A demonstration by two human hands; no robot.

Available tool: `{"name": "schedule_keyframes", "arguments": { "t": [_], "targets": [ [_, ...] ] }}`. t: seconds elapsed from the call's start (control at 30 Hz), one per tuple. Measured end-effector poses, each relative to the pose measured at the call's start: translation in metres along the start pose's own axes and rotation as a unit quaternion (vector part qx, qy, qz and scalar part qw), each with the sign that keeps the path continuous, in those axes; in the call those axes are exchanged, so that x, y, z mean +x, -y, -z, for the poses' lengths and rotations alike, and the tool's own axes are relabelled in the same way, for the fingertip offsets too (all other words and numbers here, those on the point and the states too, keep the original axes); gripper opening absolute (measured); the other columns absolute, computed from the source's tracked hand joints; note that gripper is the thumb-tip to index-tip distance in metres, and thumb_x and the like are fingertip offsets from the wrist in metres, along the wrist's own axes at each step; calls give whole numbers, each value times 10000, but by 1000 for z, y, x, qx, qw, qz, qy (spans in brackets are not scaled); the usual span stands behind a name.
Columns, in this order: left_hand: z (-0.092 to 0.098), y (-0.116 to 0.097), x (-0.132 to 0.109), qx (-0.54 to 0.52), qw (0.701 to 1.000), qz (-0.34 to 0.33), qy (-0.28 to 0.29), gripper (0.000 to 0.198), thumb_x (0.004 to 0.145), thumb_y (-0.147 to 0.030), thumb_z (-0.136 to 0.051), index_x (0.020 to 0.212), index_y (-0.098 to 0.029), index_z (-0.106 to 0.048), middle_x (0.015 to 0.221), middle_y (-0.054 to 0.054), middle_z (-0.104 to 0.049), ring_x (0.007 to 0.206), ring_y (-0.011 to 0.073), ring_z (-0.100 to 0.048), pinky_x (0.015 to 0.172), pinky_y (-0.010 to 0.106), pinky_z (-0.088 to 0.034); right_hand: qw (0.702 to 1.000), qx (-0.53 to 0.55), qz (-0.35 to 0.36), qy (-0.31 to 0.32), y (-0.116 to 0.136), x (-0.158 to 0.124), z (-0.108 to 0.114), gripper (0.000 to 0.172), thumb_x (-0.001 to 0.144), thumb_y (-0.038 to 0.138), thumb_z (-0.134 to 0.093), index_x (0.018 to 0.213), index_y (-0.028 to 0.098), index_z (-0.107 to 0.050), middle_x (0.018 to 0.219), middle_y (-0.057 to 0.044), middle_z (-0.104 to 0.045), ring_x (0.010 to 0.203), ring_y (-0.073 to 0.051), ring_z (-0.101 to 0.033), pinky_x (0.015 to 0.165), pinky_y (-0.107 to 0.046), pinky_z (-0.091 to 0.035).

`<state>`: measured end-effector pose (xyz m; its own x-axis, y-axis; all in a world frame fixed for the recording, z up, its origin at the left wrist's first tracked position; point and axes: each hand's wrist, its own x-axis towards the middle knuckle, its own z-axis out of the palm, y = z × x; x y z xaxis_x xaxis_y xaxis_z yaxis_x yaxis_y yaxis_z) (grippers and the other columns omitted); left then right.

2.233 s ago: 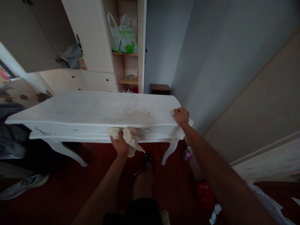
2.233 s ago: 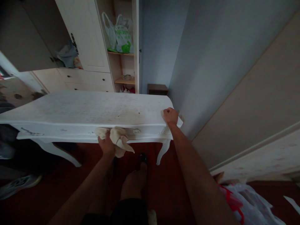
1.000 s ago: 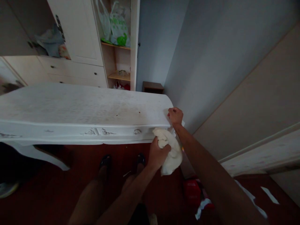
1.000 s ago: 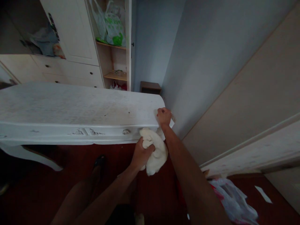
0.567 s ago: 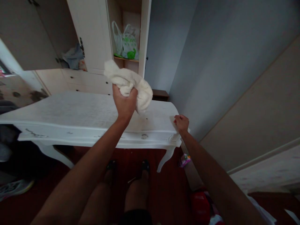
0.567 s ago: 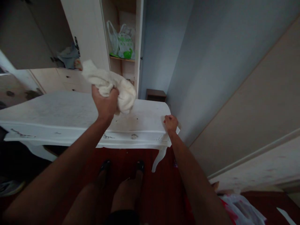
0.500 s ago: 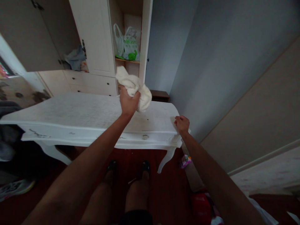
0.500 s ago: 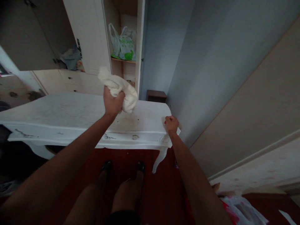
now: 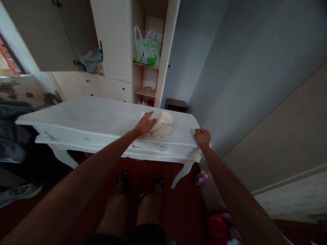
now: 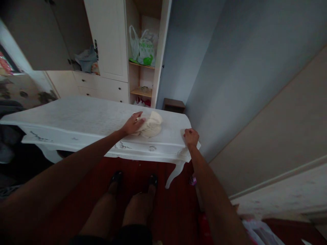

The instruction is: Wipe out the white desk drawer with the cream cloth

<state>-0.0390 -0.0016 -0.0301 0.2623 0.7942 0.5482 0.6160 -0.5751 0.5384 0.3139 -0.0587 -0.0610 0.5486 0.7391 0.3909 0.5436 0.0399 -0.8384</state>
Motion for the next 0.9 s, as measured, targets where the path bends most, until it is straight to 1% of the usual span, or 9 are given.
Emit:
{"name": "schedule_keyframes", "arguments": {
  "t": [0.07,0.1,0.13,0.2,0.27,0.4,0.5,0.7,0.9],
  "targets": [
    [20,26,-6,18,995,58,-76,480,1004,-370,-421,1353,-92,-598,1351,198,-637,1212,262,-614,1082,402,-471,1000,-5,5,2,0,-1,0,244,759,321,-564,542,222,-616,517,8,-612,551,-181,-571,615,-289,-441],
    [31,39,-10,46,990,94,-91,426,987,-334,-438,1272,-96,-648,1279,194,-671,1178,267,-628,1066,401,-478,1000,-8,7,3,1,-1,0,244,760,320,-563,541,224,-613,518,8,-611,554,-182,-571,616,-290,-440],
    [41,49,-14,79,983,139,-90,362,951,-288,-480,1182,-105,-690,1197,187,-702,1137,277,-644,1039,399,-489,1000,-11,7,2,1,-2,1,244,761,319,-562,541,225,-609,519,8,-610,556,-183,-570,617,-290,-439],
    [57,65,-21,118,966,219,-69,274,863,-191,-534,1033,-122,-737,1076,168,-741,1053,282,-675,978,376,-505,1000,-18,4,-1,2,-2,1,234,759,312,-560,548,225,-611,523,7,-610,564,-185,-574,621,-292,-440],
    [64,70,-25,127,956,257,-59,247,817,-162,-546,944,-139,-757,1006,149,-759,984,275,-690,915,351,-513,1000,-27,2,-4,3,-3,1,223,753,302,-560,552,224,-614,527,6,-613,570,-185,-577,630,-294,-442],
    [61,65,-26,128,954,256,-85,222,818,-206,-560,871,-153,-768,947,148,-764,948,271,-685,866,334,-506,999,-41,3,-12,3,-3,1,224,748,312,-560,552,221,-617,532,3,-615,570,-186,-577,640,-299,-448],
    [59,62,-27,112,955,254,-100,226,827,-207,-558,873,-157,-773,959,145,-770,947,260,-684,871,328,-504,999,-48,5,-14,2,-3,1,217,747,326,-562,574,218,-635,545,-3,-632,581,-191,-589,654,-303,-457],
    [63,64,-32,39,959,257,-117,238,840,-196,-558,894,-160,-787,979,123,-783,936,236,-703,854,313,-504,998,-66,8,-11,7,-6,3,213,743,319,-561,571,218,-635,555,-13,-653,598,-197,-602,677,-306,-460],
    [63,62,-30,23,953,274,-127,210,837,-176,-585,870,-164,-792,985,119,-792,944,240,-708,849,312,-501,994,-102,23,-14,17,-11,4,225,744,280,-546,533,224,-603,543,-16,-637,611,-200,-599,716,-320,-450]
  ]
}}
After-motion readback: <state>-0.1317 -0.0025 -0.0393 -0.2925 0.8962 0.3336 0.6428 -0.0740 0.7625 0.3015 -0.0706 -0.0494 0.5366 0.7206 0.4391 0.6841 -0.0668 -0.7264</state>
